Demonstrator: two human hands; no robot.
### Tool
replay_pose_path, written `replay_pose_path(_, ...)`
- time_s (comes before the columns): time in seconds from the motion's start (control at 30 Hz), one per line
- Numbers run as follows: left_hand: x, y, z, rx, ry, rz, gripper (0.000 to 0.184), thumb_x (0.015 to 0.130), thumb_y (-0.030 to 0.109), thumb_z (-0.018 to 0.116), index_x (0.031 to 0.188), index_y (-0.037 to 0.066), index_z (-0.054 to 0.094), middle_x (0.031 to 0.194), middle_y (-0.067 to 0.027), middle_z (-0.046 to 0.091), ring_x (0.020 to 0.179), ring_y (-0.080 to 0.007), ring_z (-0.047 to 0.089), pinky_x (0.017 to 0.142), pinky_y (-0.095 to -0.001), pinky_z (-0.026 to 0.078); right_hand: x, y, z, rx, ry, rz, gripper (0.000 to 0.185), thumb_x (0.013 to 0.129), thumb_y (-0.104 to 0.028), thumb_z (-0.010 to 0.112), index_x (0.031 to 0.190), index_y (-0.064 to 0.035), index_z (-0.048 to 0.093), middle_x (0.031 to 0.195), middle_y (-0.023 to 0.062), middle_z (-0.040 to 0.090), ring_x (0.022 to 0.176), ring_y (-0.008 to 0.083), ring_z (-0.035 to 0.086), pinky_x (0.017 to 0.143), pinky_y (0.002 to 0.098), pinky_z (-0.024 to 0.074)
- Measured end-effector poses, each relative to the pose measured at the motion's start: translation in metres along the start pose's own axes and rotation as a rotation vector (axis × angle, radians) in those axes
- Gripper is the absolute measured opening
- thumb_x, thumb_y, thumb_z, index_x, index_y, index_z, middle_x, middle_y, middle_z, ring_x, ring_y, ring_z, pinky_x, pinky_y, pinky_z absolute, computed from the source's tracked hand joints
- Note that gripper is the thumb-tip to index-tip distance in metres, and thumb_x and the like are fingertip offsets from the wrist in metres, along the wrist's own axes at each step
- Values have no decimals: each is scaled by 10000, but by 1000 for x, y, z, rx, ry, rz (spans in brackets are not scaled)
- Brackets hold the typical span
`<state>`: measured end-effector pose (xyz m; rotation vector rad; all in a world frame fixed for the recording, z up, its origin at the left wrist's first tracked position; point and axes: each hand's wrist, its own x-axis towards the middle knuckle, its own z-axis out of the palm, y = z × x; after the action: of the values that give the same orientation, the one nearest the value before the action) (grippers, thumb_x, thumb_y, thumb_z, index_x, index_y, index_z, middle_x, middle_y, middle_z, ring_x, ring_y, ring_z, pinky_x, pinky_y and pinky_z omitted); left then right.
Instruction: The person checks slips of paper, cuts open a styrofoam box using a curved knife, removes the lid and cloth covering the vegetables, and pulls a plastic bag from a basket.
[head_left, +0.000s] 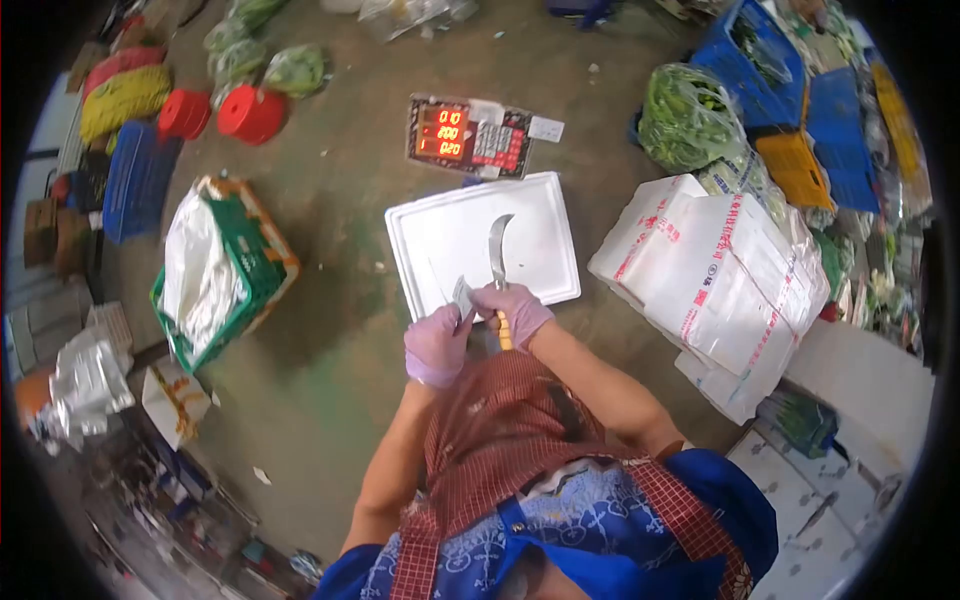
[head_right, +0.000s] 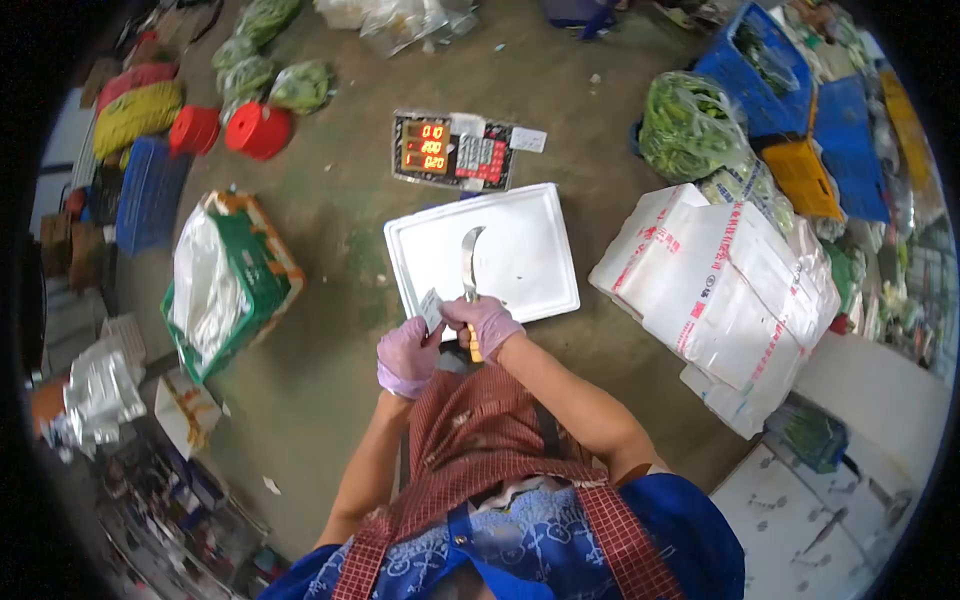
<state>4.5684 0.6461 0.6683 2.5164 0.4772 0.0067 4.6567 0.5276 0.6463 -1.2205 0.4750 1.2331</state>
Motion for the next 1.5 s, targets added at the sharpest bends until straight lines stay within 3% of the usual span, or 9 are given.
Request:
replay_pose_path(0.17, 28, -37, 28, -191, -38, -238, 108, 713, 173, 623, 768, 90, 578, 643, -118, 573, 570, -291, 565, 520, -377, 437, 29, -10, 5, 13, 191, -188, 149, 657, -118, 598, 602, -82, 464, 503, -8, 443, 379, 50, 361, 342, 202, 275)
replay_pose_path(0.3, 54, -58, 41, -204, -26, -267, 135, 722, 188, 628, 817, 97, 595, 657, -116, 581, 583, -273, 571, 543, -365, 445, 52, -14, -1, 105, 309, -336, 128, 674, -104, 611, 651, -61, 493, 517, 2, 469, 395, 67, 392, 355, 216, 304)
replay_pose_path(0.33, 61, -64, 42, -165, -39, -340, 164, 723, 207, 635, 820, 82, 595, 663, -121, 585, 595, -270, 577, 547, -368, 444, 66, -19, -8, 113, 440, -290, 126, 682, -102, 618, 676, -53, 502, 543, 15, 488, 417, 82, 422, 380, 221, 329)
replay_pose_path(0.43, 71, -95, 44, -168, 21, -445, 184, 709, 160, 650, 771, 4, 574, 620, -134, 582, 550, -232, 580, 544, -321, 450, 78, -44, -34, 269, 438, -658, 126, 691, -96, 612, 668, -58, 494, 573, 13, 491, 438, 81, 428, 405, 215, 328)
replay_pose_path(0.67, 44, -149, 52, -305, -108, -565, 219, 719, 124, 633, 826, -53, 559, 703, -90, 601, 642, -99, 556, 571, -259, 439, 165, -76, -70, 390, 630, -799, 121, 687, -107, 594, 638, -63, 492, 555, 4, 491, 420, 67, 406, 394, 208, 303)
replay_pose_path(0.8, 29, -165, 58, -303, -122, -574, 187, 728, 84, 625, 841, -49, 561, 717, -57, 597, 640, -82, 538, 586, -242, 440, 185, -76, -80, 481, 740, -806, 124, 697, -126, 594, 652, -60, 499, 578, 13, 516, 410, 62, 395, 376, 205, 293)
replay_pose_path(1.1, 19, -179, 72, -517, -82, -590, 165, 734, 42, 623, 871, -27, 562, 731, -21, 587, 599, -47, 501, 432, -184, 387, 227, -68, -98, 552, 827, -837, 204, 707, -182, 635, 767, -45, 497, 628, 28, 521, 427, 71, 402, 379, 222, 312)
replay_pose_path(1.37, 28, -156, 67, -646, -43, -606, 191, 735, 32, 631, 895, -40, 558, 791, -37, 597, 672, -70, 525, 598, -210, 434, 231, -82, -92, 131, 1141, -680, 451, 592, -351, 737, 757, -4, 500, 659, 37, 529, 597, 164, 482, 601, 286, 412)
replay_pose_path(1.5, 36, -151, 61, -664, -100, -622, 201, 739, 54, 629, 904, -38, 559, 831, -51, 602, 684, -86, 541, 614, -205, 433, 221, -90, -87, -30, 1265, -619, 437, 613, -327, 724, 787, 2, 495, 699, 58, 547, 628, 169, 505, 635, 290, 435)
